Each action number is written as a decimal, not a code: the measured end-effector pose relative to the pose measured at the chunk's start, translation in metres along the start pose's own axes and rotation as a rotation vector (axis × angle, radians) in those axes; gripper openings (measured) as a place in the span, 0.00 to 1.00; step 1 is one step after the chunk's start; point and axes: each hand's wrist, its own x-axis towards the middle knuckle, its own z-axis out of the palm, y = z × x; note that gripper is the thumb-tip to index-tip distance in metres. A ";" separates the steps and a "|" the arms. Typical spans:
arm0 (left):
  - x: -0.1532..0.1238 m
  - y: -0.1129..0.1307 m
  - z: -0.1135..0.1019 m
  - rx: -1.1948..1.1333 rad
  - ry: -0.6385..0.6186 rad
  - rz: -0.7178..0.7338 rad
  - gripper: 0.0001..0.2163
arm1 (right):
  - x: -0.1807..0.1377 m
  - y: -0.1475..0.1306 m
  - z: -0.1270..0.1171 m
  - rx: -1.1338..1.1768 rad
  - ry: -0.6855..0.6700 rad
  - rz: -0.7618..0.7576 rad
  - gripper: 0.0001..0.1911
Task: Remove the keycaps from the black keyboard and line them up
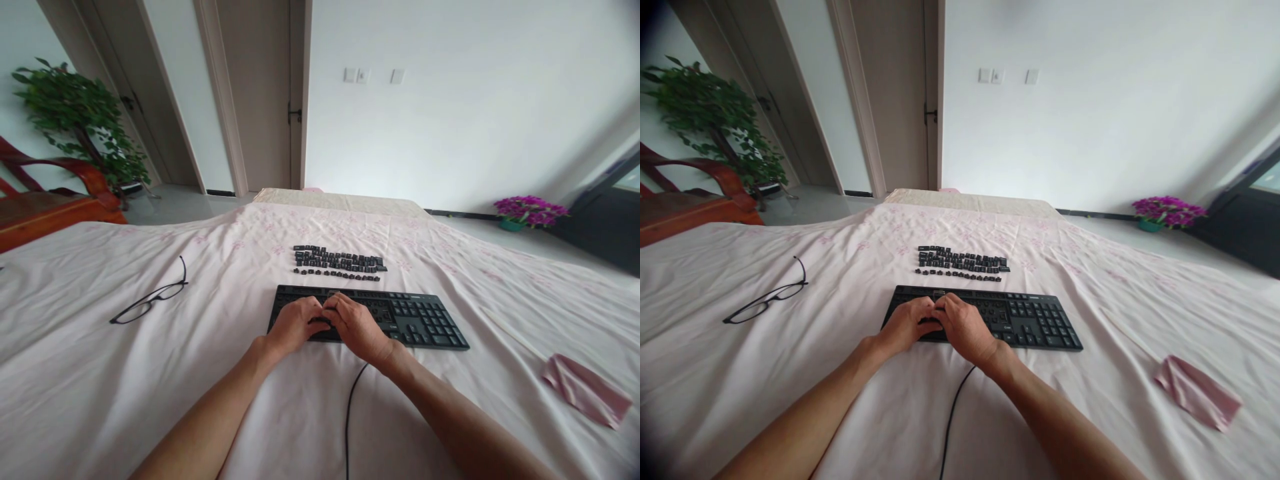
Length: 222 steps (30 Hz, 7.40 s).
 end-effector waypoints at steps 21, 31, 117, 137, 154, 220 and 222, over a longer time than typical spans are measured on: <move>-0.001 0.010 0.007 0.092 0.057 -0.080 0.06 | -0.022 0.021 0.011 0.253 0.170 -0.050 0.09; -0.001 0.007 0.007 0.009 0.061 -0.119 0.06 | -0.021 0.018 0.009 0.286 0.226 -0.044 0.09; 0.000 -0.014 -0.014 0.318 0.242 -0.159 0.08 | 0.037 0.033 -0.071 -0.152 0.006 0.274 0.25; -0.001 0.022 0.015 0.030 0.119 -0.108 0.06 | -0.010 0.005 -0.027 0.145 -0.056 0.243 0.10; 0.003 0.025 0.020 0.114 0.097 -0.196 0.07 | -0.018 0.027 -0.009 0.130 -0.059 -0.062 0.11; 0.013 0.022 0.012 -0.342 0.253 -0.420 0.07 | 0.159 0.177 -0.022 -0.453 -0.095 0.621 0.11; 0.013 0.021 0.012 -0.334 0.254 -0.422 0.07 | 0.160 0.178 -0.021 -0.450 -0.101 0.620 0.11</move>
